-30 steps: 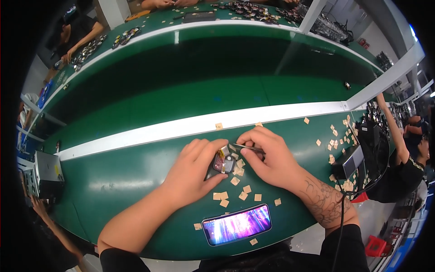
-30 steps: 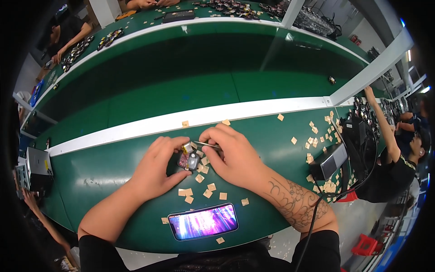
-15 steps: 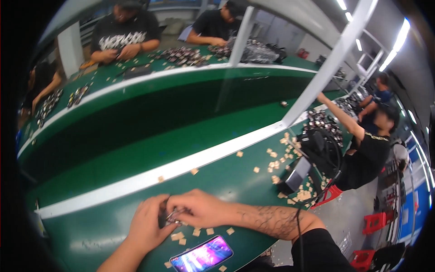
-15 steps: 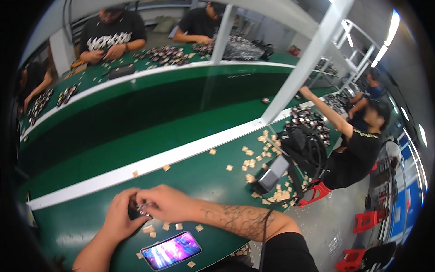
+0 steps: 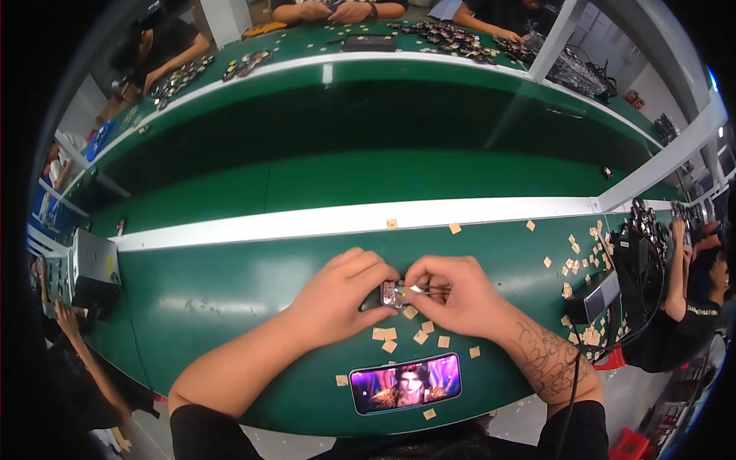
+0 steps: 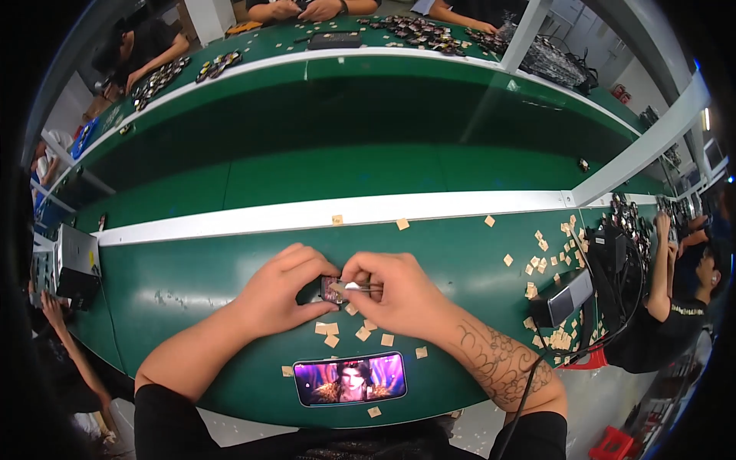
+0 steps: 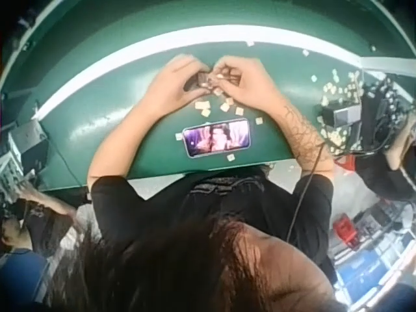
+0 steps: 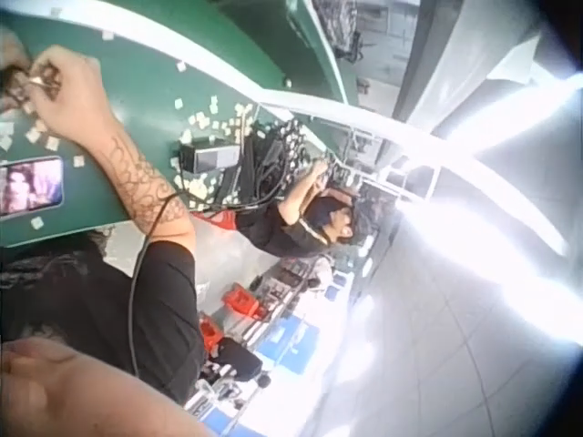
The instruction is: Assembling small electronic components (possibly speakers or sensors) at a factory workbench.
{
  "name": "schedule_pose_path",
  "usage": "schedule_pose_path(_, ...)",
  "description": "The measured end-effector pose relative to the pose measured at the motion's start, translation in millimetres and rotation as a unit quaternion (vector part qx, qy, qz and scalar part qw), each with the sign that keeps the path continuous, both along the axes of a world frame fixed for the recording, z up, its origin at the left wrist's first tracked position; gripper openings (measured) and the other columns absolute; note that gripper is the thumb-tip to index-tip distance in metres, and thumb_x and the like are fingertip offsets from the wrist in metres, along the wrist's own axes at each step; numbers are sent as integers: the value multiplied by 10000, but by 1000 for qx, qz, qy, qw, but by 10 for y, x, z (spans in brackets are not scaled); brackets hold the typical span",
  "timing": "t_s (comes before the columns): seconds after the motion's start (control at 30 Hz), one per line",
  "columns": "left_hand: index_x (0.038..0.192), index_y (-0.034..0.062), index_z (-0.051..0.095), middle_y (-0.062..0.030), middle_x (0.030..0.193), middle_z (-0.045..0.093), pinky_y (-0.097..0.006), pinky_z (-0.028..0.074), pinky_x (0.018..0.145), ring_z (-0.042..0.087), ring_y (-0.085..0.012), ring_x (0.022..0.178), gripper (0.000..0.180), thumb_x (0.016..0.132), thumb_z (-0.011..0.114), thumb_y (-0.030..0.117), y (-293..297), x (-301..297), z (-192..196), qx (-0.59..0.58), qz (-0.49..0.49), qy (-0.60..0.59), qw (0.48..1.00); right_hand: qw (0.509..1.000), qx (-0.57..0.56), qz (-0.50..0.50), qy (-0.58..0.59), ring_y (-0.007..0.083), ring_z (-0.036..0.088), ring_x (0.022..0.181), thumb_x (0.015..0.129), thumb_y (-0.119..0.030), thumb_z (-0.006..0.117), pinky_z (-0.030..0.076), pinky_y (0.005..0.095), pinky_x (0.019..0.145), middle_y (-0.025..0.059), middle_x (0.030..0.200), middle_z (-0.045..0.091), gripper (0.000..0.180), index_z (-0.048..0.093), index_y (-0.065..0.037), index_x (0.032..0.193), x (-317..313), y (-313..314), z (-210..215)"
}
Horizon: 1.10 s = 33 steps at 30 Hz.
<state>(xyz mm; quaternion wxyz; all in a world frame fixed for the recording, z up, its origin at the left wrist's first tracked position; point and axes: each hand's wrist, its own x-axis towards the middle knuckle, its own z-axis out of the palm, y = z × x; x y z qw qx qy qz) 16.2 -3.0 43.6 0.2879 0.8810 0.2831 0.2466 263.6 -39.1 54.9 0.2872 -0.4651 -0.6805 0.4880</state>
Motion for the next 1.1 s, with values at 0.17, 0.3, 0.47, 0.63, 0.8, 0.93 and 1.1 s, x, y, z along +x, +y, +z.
schedule_pose_path(0.17,1092,106,695,-86,996,604,-453,512,876,614,-326,970,350,803,887,153,-6,-101,-57,-12,1,16,1000,998,46,30,-36,209,684,764,945,12,728,553,322,682,110,932,669,179,654,-26,1103,-68,49,-6)
schedule_pose_path(0.3,1080,114,732,-71,965,576,-446,506,847,610,-301,949,329,788,878,155,16,-100,-18,32,-13,25,999,992,88,6,-92,272,733,795,934,14,722,584,369,705,144,923,694,174,656,-12,1093,-93,37,54)
schedule_pose_path(0.47,1041,120,798,-44,968,600,-401,521,763,611,-264,881,298,764,909,136,9,-66,-57,63,-4,16,998,997,43,20,-55,274,745,838,960,-7,730,601,367,764,156,956,725,178,698,7,1134,13,107,19)
schedule_pose_path(0.63,1020,123,795,-40,971,602,-400,522,763,616,-247,883,270,774,903,147,7,-55,-41,71,-10,32,997,992,114,46,-40,169,694,797,960,15,750,555,316,712,94,957,728,236,728,-3,1194,127,137,-86)
schedule_pose_path(0.8,1010,135,789,-41,980,608,-401,526,772,627,-243,895,253,784,895,172,-36,-90,-26,116,-2,40,992,973,179,34,-144,319,734,880,964,16,718,591,373,759,148,1019,715,253,722,-1,1216,-8,46,65)
schedule_pose_path(0.93,1003,133,776,-48,998,614,-404,531,784,630,-258,902,244,791,888,178,-48,-67,-73,135,-3,41,990,971,184,7,-154,398,716,888,976,-63,713,593,478,753,125,1053,696,208,713,-57,1185,-98,-40,15)
schedule_pose_path(1.1,1005,120,749,-58,1006,617,-413,532,788,627,-278,905,259,791,889,158,-41,-89,-97,116,6,28,993,968,193,8,-163,396,718,883,979,-56,717,593,473,748,128,1044,696,205,711,-51,1183,-186,-51,-17)
